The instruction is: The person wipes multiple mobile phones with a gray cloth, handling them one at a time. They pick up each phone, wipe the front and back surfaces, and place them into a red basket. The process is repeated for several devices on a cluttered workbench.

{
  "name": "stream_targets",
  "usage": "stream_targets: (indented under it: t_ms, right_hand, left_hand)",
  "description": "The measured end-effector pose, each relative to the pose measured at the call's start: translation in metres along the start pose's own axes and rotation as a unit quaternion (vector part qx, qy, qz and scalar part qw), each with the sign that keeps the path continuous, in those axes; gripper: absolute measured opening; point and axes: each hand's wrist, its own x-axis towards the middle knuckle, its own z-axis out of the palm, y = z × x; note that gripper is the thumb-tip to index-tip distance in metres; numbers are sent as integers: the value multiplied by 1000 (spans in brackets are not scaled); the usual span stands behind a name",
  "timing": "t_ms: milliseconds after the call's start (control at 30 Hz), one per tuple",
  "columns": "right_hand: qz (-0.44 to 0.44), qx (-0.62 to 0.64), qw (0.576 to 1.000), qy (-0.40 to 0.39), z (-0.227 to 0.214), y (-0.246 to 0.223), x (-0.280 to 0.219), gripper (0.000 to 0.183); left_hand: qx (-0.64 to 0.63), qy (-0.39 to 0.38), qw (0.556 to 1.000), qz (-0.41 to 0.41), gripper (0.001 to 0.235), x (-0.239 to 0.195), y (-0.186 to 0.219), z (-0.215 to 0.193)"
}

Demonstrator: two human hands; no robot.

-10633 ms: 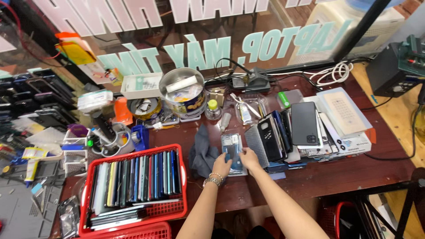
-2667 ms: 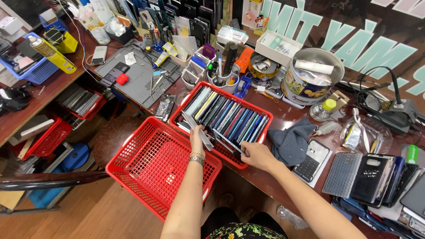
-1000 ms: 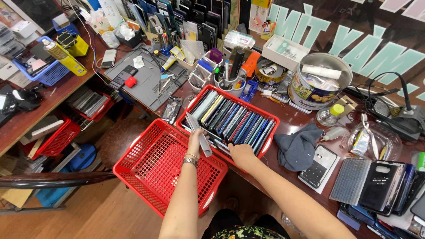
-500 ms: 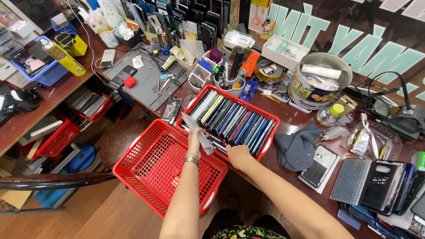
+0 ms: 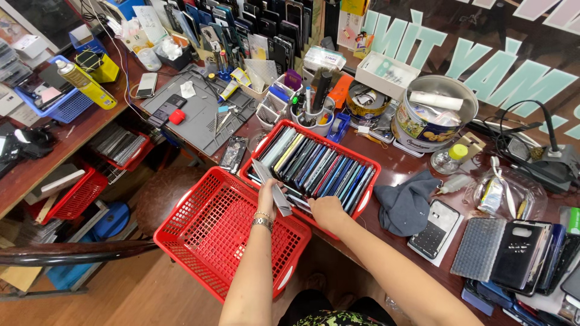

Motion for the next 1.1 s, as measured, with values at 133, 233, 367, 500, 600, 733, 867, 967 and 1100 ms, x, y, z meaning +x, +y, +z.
stream_targets:
  t_ms: [133, 233, 367, 500, 600, 733, 867, 967, 1100]
  right_hand:
    - [17, 43, 999, -3, -30, 10, -16, 34]
    - [43, 83, 996, -10, -52, 28, -26, 32]
    - [62, 116, 991, 7, -56, 35, -35, 36]
    - [50, 124, 991, 28, -41, 27, -31, 40]
    - [49, 95, 994, 20, -24, 21, -20, 42]
    - [41, 41, 998, 26, 3, 15, -8, 46]
    - [34, -1, 997, 73, 37, 14, 5, 40]
    - [40, -15, 996, 81, 52, 10, 13, 30]
    - [42, 2, 997, 57, 34, 7, 8, 23]
  left_hand:
    - [25, 1, 1000, 17, 58, -4, 6, 3]
    - [8, 1, 1000, 9, 56, -4, 4, 7]
    - [13, -30, 999, 41, 54, 2, -4, 19]
    - [112, -23, 993, -3, 57, 6, -6, 26]
    - [131, -9, 991, -11, 59, 5, -7, 22]
    - [107, -6, 994, -5, 60, 1, -5, 19]
    - [100, -4, 995, 5, 59, -1, -10, 20]
    - [120, 6, 993, -15, 58, 2, -11, 19]
    - [22, -19, 999, 18, 64, 4, -8, 11]
